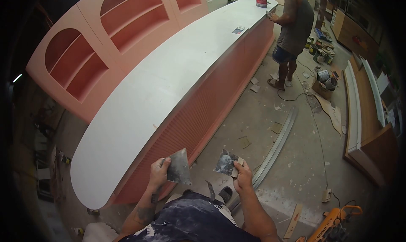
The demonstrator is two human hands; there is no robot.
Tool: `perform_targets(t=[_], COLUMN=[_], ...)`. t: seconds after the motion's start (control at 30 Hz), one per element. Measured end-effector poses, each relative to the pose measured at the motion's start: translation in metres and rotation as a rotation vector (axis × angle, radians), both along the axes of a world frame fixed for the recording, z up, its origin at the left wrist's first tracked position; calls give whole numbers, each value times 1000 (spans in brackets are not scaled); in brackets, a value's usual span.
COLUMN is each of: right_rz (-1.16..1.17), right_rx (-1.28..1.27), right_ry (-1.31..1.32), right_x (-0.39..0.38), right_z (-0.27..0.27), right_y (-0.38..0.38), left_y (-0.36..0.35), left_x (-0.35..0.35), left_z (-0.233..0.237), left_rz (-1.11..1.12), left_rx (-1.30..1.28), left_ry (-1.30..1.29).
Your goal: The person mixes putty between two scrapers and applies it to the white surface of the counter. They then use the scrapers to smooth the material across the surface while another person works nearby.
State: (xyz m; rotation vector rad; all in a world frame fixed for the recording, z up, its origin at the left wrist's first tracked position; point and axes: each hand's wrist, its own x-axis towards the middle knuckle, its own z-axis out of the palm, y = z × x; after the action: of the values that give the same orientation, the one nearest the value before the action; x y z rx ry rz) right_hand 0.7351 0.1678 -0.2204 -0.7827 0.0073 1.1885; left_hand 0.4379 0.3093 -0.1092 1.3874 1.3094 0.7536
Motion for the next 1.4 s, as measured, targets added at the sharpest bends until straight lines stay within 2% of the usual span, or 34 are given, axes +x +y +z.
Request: perform_targets(t=[0.17, 0.27, 0.4, 0.67, 0.83, 0.97, 1.03, 1.13, 1.23, 1.3, 1.4], right_rz=[-45, -51, -47, -81, -47, -88, -117, 55, 152, 310, 431], right_rx=[-15, -11, 22, -65, -172, -261, -318, -384, -455, -394, -318], right_ry=[48, 79, 77, 26, -92, -113, -128, -236, -485, -742, -938], right_x=[18, 26, 40, 62, 90, 110, 112, 129, 137, 151, 170], right_z=[-16, 3, 9, 9, 15, 28, 41, 26, 39, 67, 104], right_y=[-9, -8, -5, 9, 46, 101, 148, 223, 291, 363, 463], left_y=[24, 47, 65, 151, 257, 346, 378, 427, 445, 456, 466], left_x=[-31, -42, -44, -8, 36, 67, 73, 63, 57, 53, 42], left_z=[3, -2, 26, 30, 5, -11, -1, -13, -19, -20, -30], left_rz=[220, 362, 407, 265, 154, 220, 237, 237, 286, 332, 371], left_rx=[15, 80, -3, -1, -92, -99, -130, -185, -181, -203, -204], left_ry=[-137, -300, -452, -525, -600, -614, -600, -601, -605, -596, -589])
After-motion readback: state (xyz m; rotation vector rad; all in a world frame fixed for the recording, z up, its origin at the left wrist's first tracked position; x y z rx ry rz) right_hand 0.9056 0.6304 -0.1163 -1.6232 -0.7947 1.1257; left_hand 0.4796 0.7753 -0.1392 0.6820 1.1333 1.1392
